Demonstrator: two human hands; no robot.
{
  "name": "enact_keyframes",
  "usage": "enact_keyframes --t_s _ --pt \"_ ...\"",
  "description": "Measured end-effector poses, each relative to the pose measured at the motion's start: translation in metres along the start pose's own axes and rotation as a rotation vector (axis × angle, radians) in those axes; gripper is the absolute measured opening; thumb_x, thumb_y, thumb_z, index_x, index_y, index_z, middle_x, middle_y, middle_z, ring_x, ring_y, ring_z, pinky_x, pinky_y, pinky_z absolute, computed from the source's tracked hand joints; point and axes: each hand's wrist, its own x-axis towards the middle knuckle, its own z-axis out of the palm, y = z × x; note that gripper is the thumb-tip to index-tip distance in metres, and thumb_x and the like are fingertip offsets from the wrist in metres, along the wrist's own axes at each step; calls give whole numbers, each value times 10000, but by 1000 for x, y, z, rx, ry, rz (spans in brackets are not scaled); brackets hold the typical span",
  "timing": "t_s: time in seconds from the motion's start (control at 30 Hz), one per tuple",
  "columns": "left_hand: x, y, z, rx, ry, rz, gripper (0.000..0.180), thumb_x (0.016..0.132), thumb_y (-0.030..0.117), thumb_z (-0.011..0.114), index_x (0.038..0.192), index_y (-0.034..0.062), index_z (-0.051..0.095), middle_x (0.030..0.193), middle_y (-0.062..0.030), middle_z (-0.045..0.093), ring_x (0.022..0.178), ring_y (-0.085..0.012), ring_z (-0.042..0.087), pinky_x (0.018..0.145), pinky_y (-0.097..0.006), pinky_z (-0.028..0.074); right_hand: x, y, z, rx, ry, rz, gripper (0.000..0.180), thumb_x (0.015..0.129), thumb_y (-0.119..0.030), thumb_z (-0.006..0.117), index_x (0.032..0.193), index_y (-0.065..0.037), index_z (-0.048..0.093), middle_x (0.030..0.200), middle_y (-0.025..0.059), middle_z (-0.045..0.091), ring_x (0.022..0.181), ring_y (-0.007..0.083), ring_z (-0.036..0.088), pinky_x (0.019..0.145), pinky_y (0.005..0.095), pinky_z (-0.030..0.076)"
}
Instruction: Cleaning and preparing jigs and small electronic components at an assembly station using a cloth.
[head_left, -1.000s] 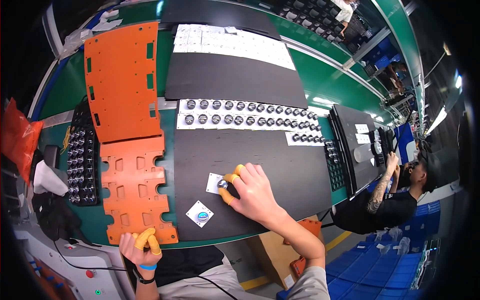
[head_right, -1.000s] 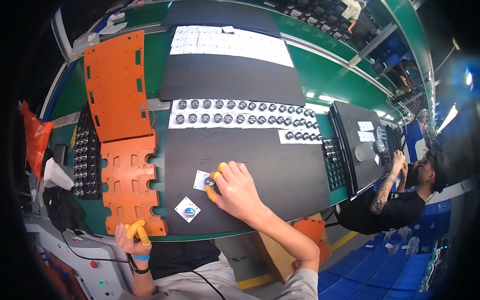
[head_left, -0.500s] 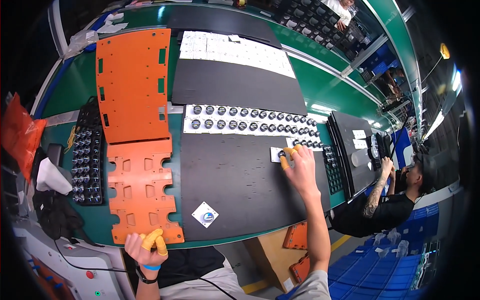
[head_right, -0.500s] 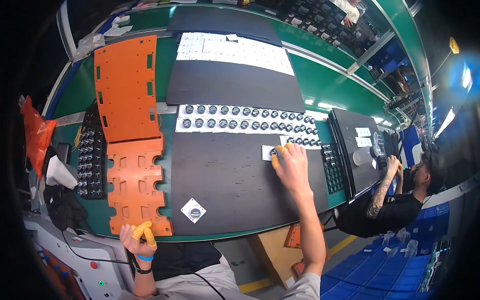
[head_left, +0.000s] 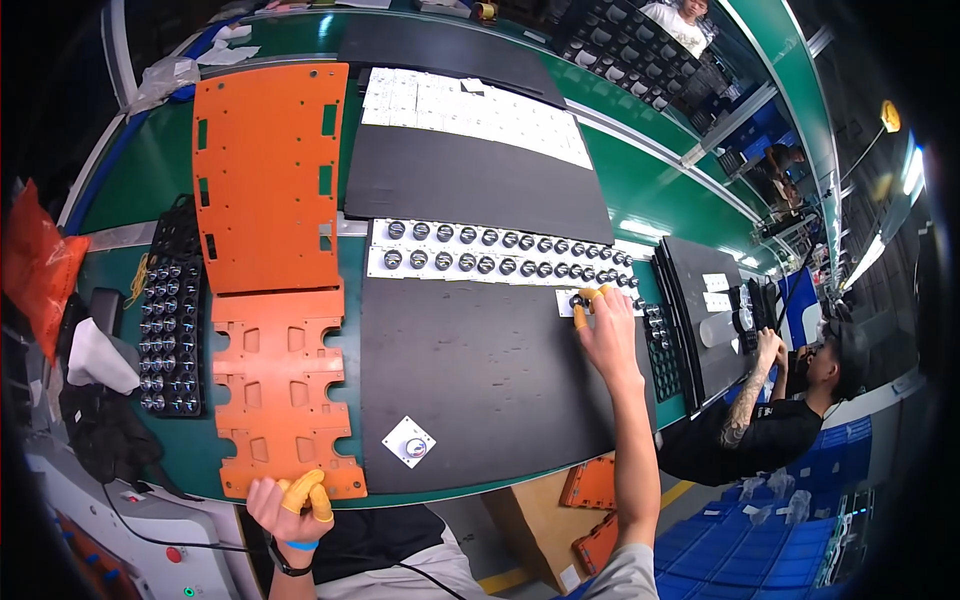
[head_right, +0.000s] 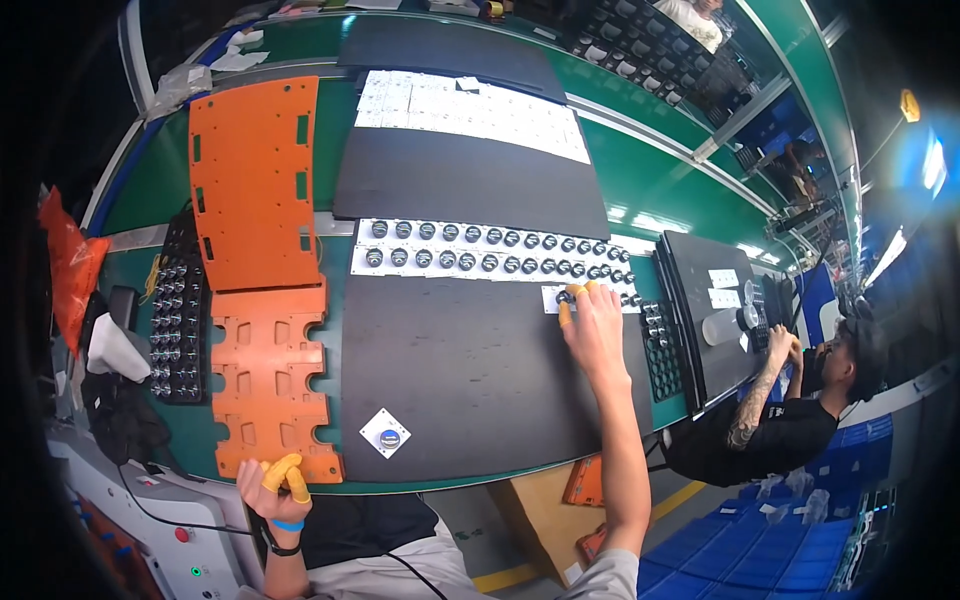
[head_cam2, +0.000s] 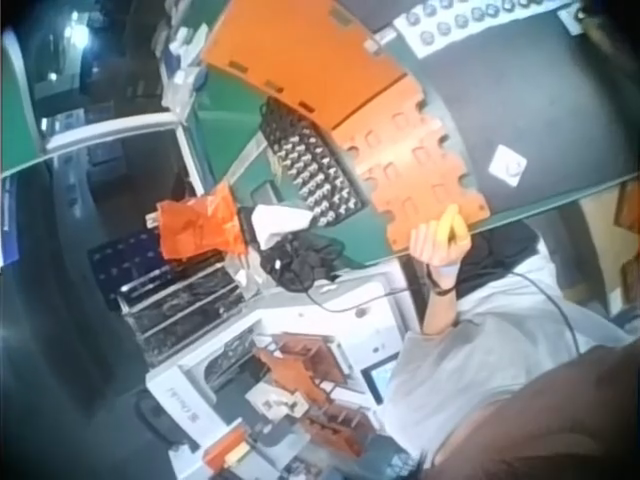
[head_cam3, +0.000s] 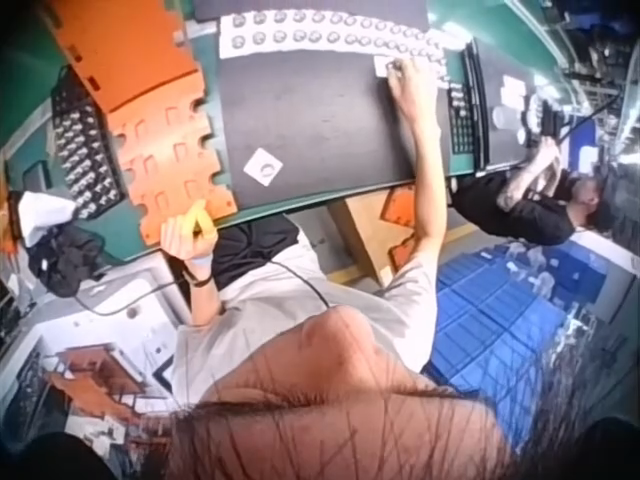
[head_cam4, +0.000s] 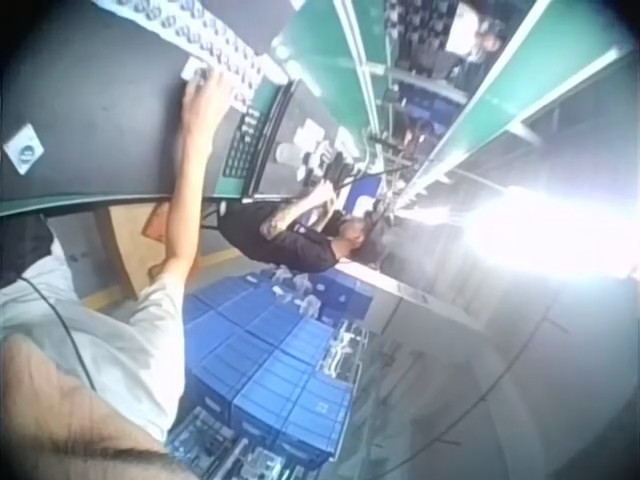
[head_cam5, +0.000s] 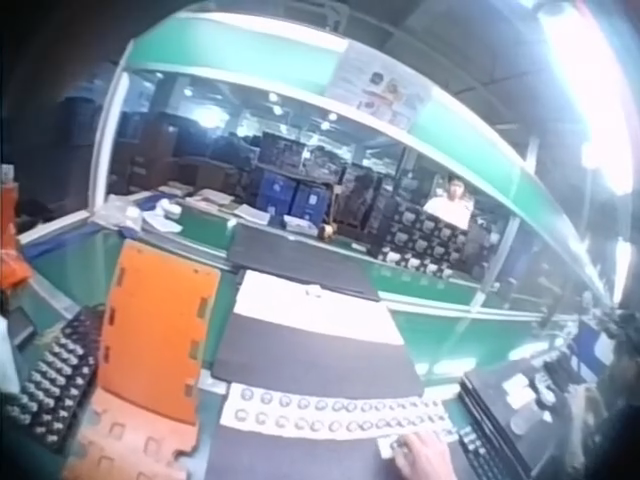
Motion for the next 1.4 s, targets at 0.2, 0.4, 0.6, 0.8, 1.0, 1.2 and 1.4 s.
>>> enact_keyframes --t_s 0.2,0.4,0.6,0.8,1.0,1.2,1.4 --pt "-1 0 1 -5 11 1 201 935 211 666 822 54 720 605 -65 434 526 -271 389 531 -379 271 4 1 2 17 -7 13 297 817 -63 726 1096 4 651 1002 153 620 947 335 582 870 439 437" --pt "1 1 -3 11 -12 7 220 939 223 662 812 54 719 597 -54 433 522 -255 393 525 -376 268 5 -3 2 -11 43 3 300 819 -54 718 1107 -2 652 986 155 613 940 332 572 849 437 439" --pt "1 -1 -2 -17 -12 19 236 949 229 654 815 42 707 605 -47 450 517 -243 404 515 -366 267 -2 -70 -15 263 138 -174 223 775 -50 776 975 -31 679 848 131 584 773 328 563 695 427 453" --pt "2 -2 -4 -7 -14 21 200 937 219 667 841 50 714 607 -44 445 517 -243 394 516 -366 258 -36 -191 -45 564 40 -564 365 665 -320 900 828 -80 678 674 8 528 551 175 509 497 293 411" --pt "2 -4 -1 -35 1 15 171 930 202 670 844 64 721 606 -44 436 514 -245 379 518 -368 249 -46 -204 -26 387 -82 -568 261 757 -180 825 834 -44 616 804 53 561 656 197 565 531 307 486" --pt "2 -2 -1 -12 12 22 165 905 223 692 824 87 736 588 -22 446 504 -227 396 505 -355 258 -14 -127 -29 334 -188 -191 230 803 -118 742 986 -24 641 949 123 604 894 311 623 684 413 568" --pt "-2 -5 0 2 26 22 153 878 249 719 812 118 761 564 11 431 490 -197 398 492 -336 254 10 -61 -31 186 11 -93 369 765 4 739 1118 -35 641 1045 127 679 957 321 633 760 421 554"
